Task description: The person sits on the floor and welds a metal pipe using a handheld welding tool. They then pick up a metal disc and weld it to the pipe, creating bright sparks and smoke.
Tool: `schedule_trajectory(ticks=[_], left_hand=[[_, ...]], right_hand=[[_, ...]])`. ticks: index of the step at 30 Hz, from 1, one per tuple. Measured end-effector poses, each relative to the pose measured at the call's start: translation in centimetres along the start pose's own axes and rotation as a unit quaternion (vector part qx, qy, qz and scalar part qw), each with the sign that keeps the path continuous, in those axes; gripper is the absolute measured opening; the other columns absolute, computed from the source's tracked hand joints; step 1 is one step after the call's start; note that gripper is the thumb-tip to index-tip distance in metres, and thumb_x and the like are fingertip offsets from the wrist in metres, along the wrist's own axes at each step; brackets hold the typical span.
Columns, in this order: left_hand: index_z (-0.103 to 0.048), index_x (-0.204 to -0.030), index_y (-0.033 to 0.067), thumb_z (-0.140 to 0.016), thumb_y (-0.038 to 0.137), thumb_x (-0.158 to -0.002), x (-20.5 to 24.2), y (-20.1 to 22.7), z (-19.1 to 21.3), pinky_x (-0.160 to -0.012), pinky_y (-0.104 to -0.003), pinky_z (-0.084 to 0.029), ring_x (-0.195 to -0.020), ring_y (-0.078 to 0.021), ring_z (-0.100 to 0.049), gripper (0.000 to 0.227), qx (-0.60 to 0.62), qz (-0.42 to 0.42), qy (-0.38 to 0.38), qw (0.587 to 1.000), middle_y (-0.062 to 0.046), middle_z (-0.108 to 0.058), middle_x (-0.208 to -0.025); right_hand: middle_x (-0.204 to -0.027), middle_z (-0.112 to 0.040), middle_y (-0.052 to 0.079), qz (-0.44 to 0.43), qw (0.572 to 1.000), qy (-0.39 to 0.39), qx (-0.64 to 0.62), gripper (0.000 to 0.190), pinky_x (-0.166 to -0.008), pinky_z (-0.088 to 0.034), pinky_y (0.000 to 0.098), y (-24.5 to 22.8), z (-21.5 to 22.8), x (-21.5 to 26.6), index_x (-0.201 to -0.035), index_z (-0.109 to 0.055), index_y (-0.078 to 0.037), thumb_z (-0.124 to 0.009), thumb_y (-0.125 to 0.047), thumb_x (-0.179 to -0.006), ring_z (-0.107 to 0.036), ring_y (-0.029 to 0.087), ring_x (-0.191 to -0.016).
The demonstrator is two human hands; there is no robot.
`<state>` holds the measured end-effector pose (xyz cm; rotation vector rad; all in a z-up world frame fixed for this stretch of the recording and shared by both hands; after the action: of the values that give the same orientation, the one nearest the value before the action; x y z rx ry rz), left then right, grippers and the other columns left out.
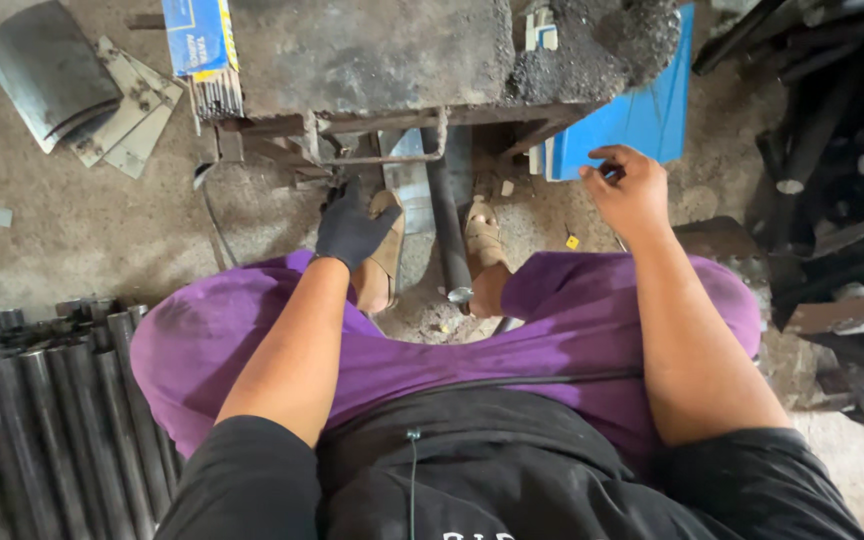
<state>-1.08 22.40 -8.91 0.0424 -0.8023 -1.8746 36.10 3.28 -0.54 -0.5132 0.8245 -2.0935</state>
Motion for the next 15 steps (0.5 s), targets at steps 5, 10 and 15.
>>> schedule_trajectory(ticks=[5, 10, 15], left_hand=[[-0.037, -0.155, 0.008, -0.074, 0.052, -0.078, 0.2, 0.4, -0.3, -0.11, -0.053, -0.037, -0.13, -0.0449, -0.05, 0.096, -0.033, 0.001, -0.023, 0.999, -0.026, -0.051, -0.146], [-0.037, -0.153, 0.005, -0.075, 0.053, -0.08, -0.2, -0.3, -1.5, -0.115, -0.052, -0.033, -0.136, -0.0427, -0.046, 0.095, -0.055, 0.005, -0.057, 0.997, -0.024, -0.05, -0.148], [-0.041, -0.151, 0.0081, -0.076, 0.05, -0.08, 0.5, 0.3, -2.0, -0.117, -0.052, -0.034, -0.138, -0.0427, -0.048, 0.089, -0.061, -0.021, -0.07, 0.995, -0.023, -0.052, -0.146]], right_hand=[[-0.083, -0.072, 0.008, 0.006, 1.0, 0.002, 0.008, 0.026, -0.068, -0.054, 0.0295, 0.2, 0.0, -0.1, -0.11, -0.077, -0.006, -0.082, -0.019, -0.088, -0.067, 0.014, -0.07], [-0.083, -0.074, 0.008, -0.029, 1.0, -0.009, 0.003, 0.026, -0.07, -0.055, 0.0293, 0.7, 0.1, 0.2, -0.111, -0.076, -0.006, -0.081, -0.019, -0.089, -0.069, 0.014, -0.071], [-0.083, -0.074, 0.009, -0.021, 1.0, -0.004, 0.008, 0.026, -0.071, -0.056, 0.0296, 0.7, 0.0, 0.1, -0.111, -0.077, -0.006, -0.081, -0.018, -0.089, -0.07, 0.014, -0.073]])
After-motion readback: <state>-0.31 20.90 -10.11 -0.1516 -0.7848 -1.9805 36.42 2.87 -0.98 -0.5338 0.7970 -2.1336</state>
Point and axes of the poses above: each hand's wrist, its own x-axis away from the middle knuckle, its own z-axis out of the back of the hand, y = z × x, the point moved 8 cm from there along -x, towards the middle knuckle
